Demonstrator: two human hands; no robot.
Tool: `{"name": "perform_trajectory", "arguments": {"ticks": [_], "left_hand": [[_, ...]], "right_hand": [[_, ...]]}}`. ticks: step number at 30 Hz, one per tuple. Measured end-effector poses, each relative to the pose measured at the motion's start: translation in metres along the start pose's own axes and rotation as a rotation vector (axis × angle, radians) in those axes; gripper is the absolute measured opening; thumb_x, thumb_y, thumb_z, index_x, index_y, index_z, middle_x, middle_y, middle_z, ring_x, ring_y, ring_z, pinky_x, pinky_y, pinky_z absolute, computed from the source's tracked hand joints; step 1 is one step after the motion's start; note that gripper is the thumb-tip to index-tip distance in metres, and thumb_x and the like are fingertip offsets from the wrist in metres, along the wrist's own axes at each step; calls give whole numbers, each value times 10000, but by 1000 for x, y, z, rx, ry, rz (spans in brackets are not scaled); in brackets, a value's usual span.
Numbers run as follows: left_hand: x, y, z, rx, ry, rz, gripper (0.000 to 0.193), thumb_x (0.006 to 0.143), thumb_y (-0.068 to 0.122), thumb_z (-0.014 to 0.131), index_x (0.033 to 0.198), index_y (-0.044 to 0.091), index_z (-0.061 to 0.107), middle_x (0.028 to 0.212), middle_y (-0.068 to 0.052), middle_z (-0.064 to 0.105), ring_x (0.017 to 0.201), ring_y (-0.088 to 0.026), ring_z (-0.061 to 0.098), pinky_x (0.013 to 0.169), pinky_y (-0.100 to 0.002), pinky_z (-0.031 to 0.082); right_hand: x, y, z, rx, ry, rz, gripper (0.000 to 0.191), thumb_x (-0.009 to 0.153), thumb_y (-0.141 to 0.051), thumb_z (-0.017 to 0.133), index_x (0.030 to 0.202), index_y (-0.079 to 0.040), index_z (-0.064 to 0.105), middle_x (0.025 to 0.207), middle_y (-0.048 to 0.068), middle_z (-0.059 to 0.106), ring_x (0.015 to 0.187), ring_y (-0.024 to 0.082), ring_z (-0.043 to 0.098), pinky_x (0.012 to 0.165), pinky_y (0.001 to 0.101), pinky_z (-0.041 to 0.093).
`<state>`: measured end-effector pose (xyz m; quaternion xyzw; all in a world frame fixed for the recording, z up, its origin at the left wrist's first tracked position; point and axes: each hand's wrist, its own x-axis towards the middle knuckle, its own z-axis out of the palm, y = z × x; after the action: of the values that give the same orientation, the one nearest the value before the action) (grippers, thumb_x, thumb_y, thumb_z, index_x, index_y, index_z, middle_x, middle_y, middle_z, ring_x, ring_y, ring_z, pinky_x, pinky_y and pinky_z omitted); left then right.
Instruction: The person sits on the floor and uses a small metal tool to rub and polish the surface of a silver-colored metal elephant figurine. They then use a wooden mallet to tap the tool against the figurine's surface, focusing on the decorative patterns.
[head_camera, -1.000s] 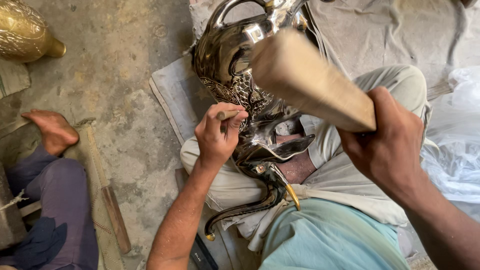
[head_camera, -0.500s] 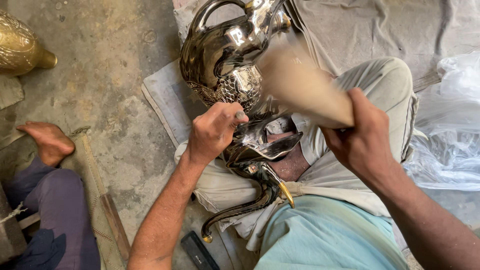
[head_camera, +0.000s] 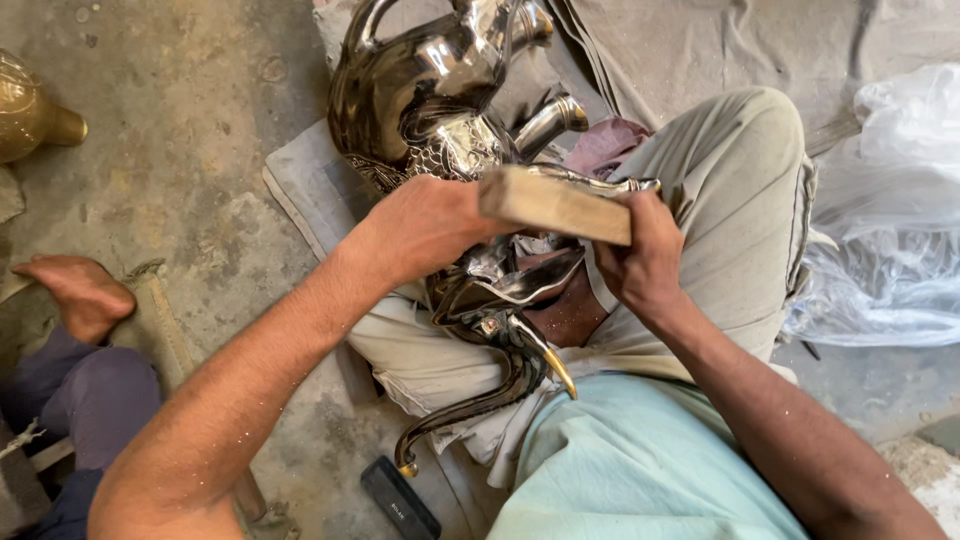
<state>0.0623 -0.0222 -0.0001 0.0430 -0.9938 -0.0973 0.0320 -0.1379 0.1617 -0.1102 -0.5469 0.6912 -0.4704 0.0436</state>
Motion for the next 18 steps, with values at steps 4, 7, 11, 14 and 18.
{"name": "perform_trajectory", "arguments": {"ticks": [4, 7, 11, 14, 18], "left_hand": [[4, 0, 1, -1, -123, -57, 249, 909, 129, 660, 1148, 193, 639, 852, -53, 659, 737, -265, 715, 610, -391, 607], [-3, -1, 1, -25, -98, -63, 216, 920, 117, 668, 1129, 170, 658, 826, -71, 669, 728, -264, 716, 584, -396, 600], [-18, -2, 3, -198, 48, -257, 126, 998, 52, 640, 1023, 138, 552, 824, -46, 658, 794, -244, 722, 694, -360, 624], [-32, 1, 9, -214, 219, -153, 425, 910, -67, 613, 1259, 174, 648, 866, -32, 697, 750, -227, 718, 632, -351, 619], [-46, 7, 23, -191, 389, -211, 483, 874, -71, 659, 1323, 97, 600, 915, -64, 700, 783, -253, 708, 675, -359, 619]], "right_hand": [[6, -2, -1, 1, -4, -7, 309, 854, -46, 766, 1087, -19, 566, 974, 174, 645, 879, 351, 645, 781, 422, 515], [11, -1, -3, 104, 29, 32, 242, 868, -6, 695, 1079, -16, 577, 936, 146, 631, 845, 301, 643, 775, 414, 521], [25, 4, -13, -135, -49, -213, 268, 817, -1, 720, 1051, -23, 590, 931, 153, 621, 855, 332, 615, 793, 463, 483], [36, 1, -23, 143, -31, -44, 216, 906, -27, 655, 1107, -1, 579, 966, 145, 608, 871, 290, 640, 786, 425, 519], [60, -11, -41, -128, -109, -217, 197, 938, -43, 728, 1087, -21, 601, 962, 146, 617, 901, 312, 612, 801, 431, 475]]}}
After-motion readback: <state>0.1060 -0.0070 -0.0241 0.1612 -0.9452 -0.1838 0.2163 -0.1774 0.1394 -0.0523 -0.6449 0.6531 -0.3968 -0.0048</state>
